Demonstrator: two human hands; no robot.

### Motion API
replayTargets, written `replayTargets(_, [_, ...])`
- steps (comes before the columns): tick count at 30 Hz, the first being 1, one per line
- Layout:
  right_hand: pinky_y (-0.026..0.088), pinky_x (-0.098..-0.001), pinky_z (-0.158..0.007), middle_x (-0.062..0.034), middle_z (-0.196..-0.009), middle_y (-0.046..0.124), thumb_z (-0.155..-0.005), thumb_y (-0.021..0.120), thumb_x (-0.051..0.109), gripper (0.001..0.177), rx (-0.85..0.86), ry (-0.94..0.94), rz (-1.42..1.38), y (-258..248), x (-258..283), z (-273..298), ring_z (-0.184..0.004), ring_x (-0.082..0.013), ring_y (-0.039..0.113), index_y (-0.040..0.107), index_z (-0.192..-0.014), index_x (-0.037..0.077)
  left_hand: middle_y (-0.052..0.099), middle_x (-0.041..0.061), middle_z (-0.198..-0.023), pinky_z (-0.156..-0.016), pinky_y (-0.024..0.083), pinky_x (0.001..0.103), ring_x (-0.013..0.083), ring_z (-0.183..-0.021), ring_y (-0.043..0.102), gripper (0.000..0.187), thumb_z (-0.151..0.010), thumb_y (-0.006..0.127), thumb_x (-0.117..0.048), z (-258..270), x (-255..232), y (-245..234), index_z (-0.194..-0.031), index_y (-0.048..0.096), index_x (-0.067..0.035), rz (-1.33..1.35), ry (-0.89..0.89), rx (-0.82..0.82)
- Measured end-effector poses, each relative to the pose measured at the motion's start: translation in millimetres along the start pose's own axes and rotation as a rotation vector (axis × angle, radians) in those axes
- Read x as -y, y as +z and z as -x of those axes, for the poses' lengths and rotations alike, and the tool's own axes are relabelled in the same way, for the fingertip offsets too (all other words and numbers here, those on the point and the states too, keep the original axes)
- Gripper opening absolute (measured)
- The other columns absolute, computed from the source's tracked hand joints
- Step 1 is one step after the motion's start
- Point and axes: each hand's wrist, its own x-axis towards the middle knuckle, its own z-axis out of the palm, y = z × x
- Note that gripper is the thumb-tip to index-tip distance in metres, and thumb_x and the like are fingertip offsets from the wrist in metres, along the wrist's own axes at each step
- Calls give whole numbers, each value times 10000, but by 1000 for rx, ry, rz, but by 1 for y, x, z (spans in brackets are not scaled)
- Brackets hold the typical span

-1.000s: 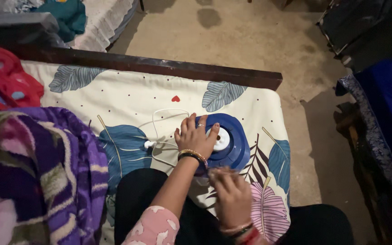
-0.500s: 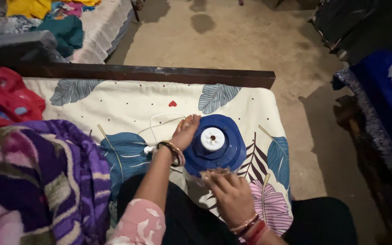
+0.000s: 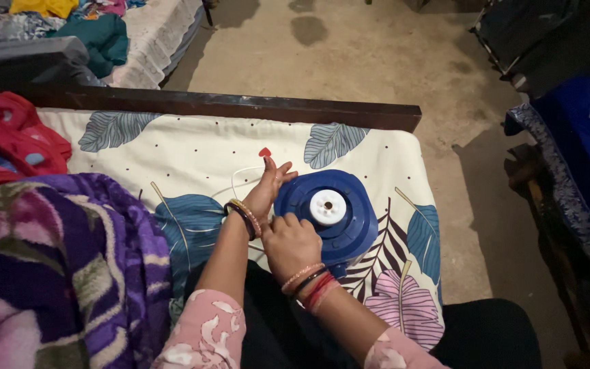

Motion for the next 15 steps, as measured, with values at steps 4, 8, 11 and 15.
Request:
replayTargets(4, [483, -363, -704, -4, -1000, 697, -804, 633, 153, 226, -164, -57, -52, -12, -5, 20, -891, -210, 622, 716, -1013, 137, 318, 137, -1670, -1247, 90, 442, 262, -1575, 189, 1178, -770, 75, -904, 3, 2, -1, -1625, 194, -103, 11, 36, 59])
replayTargets(8, [482, -370, -686, -18, -1020, 701, -790, 654, 183, 330, -146, -59, -78, -33, -12, 49, -866, -215, 614, 702, -1110, 120, 303, 97, -1680, -1242, 139, 463, 258, -1568, 208, 1131, -795, 89, -877, 13, 17, 5, -1625, 198, -116, 247, 102, 44])
replayTargets(11, [480, -397, -673, -24, -960, 690, -792, 682, 206, 303, 8, 8, -151, -46, -10, 49, -849, -250, 616, 699, -1088, 146, 307, 98, -1673, -1239, 219, 494, 307, -1543, 274, 1084, -838, 129, -852, 23, 47, 7, -1622, 211, -109, 662, 212, 30])
replayTargets(15, [491, -394, -737, -38, -1048, 703, -794, 667, 193, 278, -177, -15, -180, -51, -20, -7, -944, -264, 619, 694, -1067, 145, 312, 174, -1653, -1242, 282, 509, 337, -1513, 338, 1059, -935, 202, -851, 33, 88, 13, -1679, 208, -97, 1064, 289, 103])
